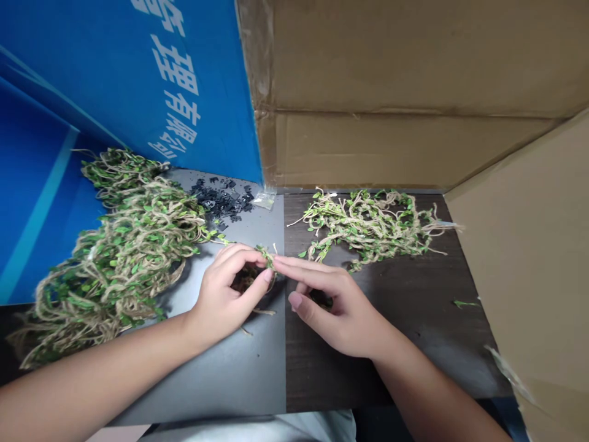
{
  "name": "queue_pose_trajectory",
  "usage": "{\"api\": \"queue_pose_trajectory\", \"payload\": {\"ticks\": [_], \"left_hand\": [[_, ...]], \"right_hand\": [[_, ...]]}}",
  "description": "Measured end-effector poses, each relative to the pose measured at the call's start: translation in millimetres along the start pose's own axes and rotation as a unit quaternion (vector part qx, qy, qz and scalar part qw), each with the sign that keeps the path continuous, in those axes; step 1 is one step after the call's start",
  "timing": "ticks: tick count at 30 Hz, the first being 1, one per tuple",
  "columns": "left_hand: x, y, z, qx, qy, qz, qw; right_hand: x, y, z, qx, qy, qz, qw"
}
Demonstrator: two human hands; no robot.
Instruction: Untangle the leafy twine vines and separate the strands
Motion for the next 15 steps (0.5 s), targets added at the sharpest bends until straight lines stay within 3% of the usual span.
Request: {"api": "queue_pose_trajectory", "payload": {"ticks": [5,11,15], "left_hand": [[-1.5,-0.6,1.3,-0.004,0.001,-0.018,1.0],[-1.9,0.0,1.8,-0.011,-0.023,-0.022,0.999],[-3.7,0.0,-1.0,0.0,-0.032,-0.032,0.999]], "right_hand": [[2.8,0.1,-2.0,-0.002,0.0,-0.003,1.0],[8.0,2.0,-5.0,-0.004,0.075,0.041,0.996],[6.1,1.6,-1.2,-0.05,0.117,0.038,0.991]]}}
Point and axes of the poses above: each hand's wrist, its own y-axis away from the middle knuckle, its own z-axis out of the back of the hand, x = y × z, the point moved 6 cm from there along -y, towards the middle knuckle, and after that the axes turned 3 degrees about x, right-handed, at the moved point
